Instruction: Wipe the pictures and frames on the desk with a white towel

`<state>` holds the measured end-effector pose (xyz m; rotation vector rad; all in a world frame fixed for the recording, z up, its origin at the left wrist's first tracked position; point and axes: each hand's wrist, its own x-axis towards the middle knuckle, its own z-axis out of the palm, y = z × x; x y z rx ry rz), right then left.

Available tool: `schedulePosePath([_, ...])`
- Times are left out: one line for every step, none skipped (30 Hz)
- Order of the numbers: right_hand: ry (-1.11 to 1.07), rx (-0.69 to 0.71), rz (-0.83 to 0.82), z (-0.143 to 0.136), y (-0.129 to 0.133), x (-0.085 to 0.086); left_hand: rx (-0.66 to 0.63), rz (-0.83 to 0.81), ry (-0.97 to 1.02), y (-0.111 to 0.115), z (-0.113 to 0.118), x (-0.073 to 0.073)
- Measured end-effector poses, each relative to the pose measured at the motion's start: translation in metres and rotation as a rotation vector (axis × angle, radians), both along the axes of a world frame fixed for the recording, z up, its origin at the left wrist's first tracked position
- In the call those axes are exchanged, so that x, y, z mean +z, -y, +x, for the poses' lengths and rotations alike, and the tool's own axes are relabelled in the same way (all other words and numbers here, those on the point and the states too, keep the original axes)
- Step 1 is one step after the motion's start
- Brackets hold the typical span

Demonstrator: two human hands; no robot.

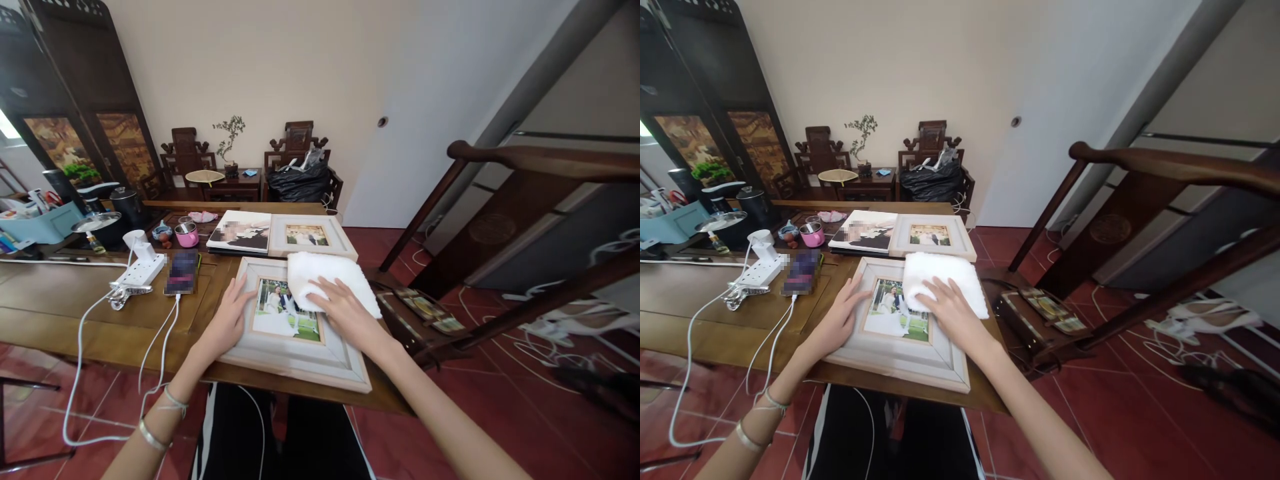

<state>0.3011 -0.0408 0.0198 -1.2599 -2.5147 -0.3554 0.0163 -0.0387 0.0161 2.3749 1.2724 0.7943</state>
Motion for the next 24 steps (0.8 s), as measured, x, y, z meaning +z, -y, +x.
schedulePosePath([0.004,0.001,-0.002,-0.002,0.009,0.002,0.001,-0.002,0.005,0.0,0.0,0.0])
schedulePosePath([0.007,0.006,-0.008,-0.003,0.019,0.004,0.005,-0.003,0.012,0.001,0.0,0.0])
schedulePosePath([0.006,0.015,-0.016,-0.005,0.031,0.007,0.005,-0.005,0.019,0.001,0.0,0.0])
schedulePosePath([0.002,0.028,-0.028,-0.006,0.043,0.01,0.001,-0.007,0.024,0.001,0.0,0.0])
schedulePosePath([-0.003,0.045,-0.045,-0.006,0.054,0.012,-0.004,-0.008,0.027,0.001,0.001,0.0])
schedulePosePath([-0.006,0.063,-0.062,-0.007,0.065,0.015,-0.01,-0.01,0.023,0.001,0.001,0.0])
schedulePosePath([-0.009,0.078,-0.076,-0.007,0.075,0.016,-0.014,-0.014,0.013,0.001,0.002,0.0])
schedulePosePath([-0.014,0.086,-0.08,-0.008,0.082,0.017,-0.014,-0.019,-0.001,0.001,0.002,0.0])
schedulePosePath([-0.019,0.084,-0.077,-0.008,0.086,0.017,-0.007,-0.024,-0.017,0.001,0.002,-0.001])
schedulePosePath([-0.023,0.075,-0.066,-0.009,0.087,0.016,0.006,-0.029,-0.033,0.001,0.002,-0.002])
schedulePosePath([-0.031,0.056,-0.048,-0.009,0.084,0.013,0.018,-0.033,-0.048,0.001,0.002,-0.003])
schedulePosePath([-0.044,0.027,-0.027,-0.009,0.078,0.011,0.03,-0.037,-0.061,0.0,0.001,-0.003])
schedulePosePath([-0.06,-0.005,-0.006,-0.009,0.07,0.008,0.041,-0.04,-0.071,0.0,0.001,-0.004])
schedulePosePath([-0.078,-0.039,0.015,-0.008,0.059,0.006,0.049,-0.042,-0.078,0.0,0.001,-0.005])
schedulePosePath([-0.093,-0.072,0.032,-0.006,0.046,0.004,0.052,-0.043,-0.084,0.0,0.001,-0.005])
schedulePosePath([-0.108,-0.103,0.047,-0.004,0.033,0.003,0.055,-0.043,-0.088,0.0,0.001,-0.006])
schedulePosePath([-0.118,-0.13,0.061,-0.002,0.02,0.002,0.057,-0.042,-0.091,0.0,0.001,-0.006])
schedulePosePath([-0.119,-0.153,0.072,-0.001,0.007,0.003,0.06,-0.042,-0.09,0.0,0.001,-0.006])
schedulePosePath([-0.112,-0.172,0.079,0.001,-0.005,0.003,0.064,-0.042,-0.087,0.0,0.001,-0.006])
schedulePosePath([-0.097,-0.185,0.081,0.001,-0.014,0.004,0.069,-0.044,-0.081,0.0,0.001,-0.006])
schedulePosePath([-0.076,-0.191,0.079,0.002,-0.022,0.004,0.074,-0.045,-0.071,-0.001,0.002,-0.006])
schedulePosePath([-0.052,-0.192,0.073,0.002,-0.027,0.005,0.078,-0.046,-0.06,-0.001,0.002,-0.007])
schedulePosePath([-0.028,-0.186,0.063,0.001,-0.029,0.004,0.081,-0.044,-0.047,-0.001,0.002,-0.007])
schedulePosePath([-0.009,-0.174,0.051,0.0,-0.028,0.003,0.085,-0.041,-0.034,-0.001,0.002,-0.008])
